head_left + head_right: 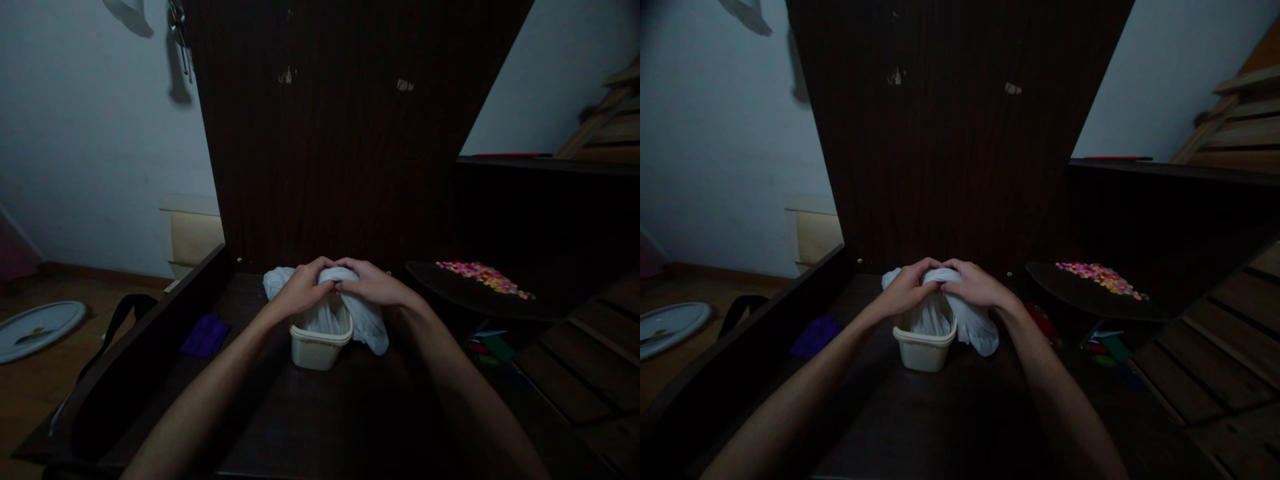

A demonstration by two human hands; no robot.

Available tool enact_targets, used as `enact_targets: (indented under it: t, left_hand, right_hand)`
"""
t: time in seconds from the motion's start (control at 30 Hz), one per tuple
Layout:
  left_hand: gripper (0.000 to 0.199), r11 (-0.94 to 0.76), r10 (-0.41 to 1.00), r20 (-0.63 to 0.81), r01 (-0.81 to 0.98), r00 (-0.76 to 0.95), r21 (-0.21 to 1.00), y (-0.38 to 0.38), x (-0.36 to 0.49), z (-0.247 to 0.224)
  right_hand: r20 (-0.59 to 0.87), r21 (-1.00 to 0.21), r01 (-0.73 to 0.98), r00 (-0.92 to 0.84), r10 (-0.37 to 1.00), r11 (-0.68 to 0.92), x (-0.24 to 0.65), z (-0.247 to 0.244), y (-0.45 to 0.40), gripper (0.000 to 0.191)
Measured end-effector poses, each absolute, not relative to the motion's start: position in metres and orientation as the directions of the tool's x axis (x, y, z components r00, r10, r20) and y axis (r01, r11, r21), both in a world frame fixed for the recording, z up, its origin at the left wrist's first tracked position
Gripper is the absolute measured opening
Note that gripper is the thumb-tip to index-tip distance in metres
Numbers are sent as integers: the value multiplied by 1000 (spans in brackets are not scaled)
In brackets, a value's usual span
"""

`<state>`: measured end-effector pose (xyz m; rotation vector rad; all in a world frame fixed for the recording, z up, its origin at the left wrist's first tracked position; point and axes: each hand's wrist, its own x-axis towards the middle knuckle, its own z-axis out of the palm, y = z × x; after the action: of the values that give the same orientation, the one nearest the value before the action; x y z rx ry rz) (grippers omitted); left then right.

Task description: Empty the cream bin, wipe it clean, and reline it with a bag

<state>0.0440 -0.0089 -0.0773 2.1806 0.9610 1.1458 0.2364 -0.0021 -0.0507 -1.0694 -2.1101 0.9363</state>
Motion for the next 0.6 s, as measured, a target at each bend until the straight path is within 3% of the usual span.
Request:
enact_targets:
  t: [0.13, 0.23, 0.47, 0.6]
  left_hand:
    - [33, -641, 763, 497, 389, 412, 662, -8, 40, -81]
    - [21, -651, 752, 441, 447, 490, 613, -8, 37, -81]
    - [20, -697, 705, 412, 455, 578, 554, -6, 39, -84]
    - [10, -667, 744, 471, 491, 474, 560, -11, 40, -82]
  right_hand:
    - [123, -901, 334, -417, 900, 278, 232, -45, -3, 27]
    - [92, -953, 238, -364, 927, 188, 232, -42, -3, 24]
    - [-54, -994, 109, -534, 844, 6, 238, -41, -10, 41]
    - [-63, -994, -34, -587, 807, -103, 237, -42, -16, 51]
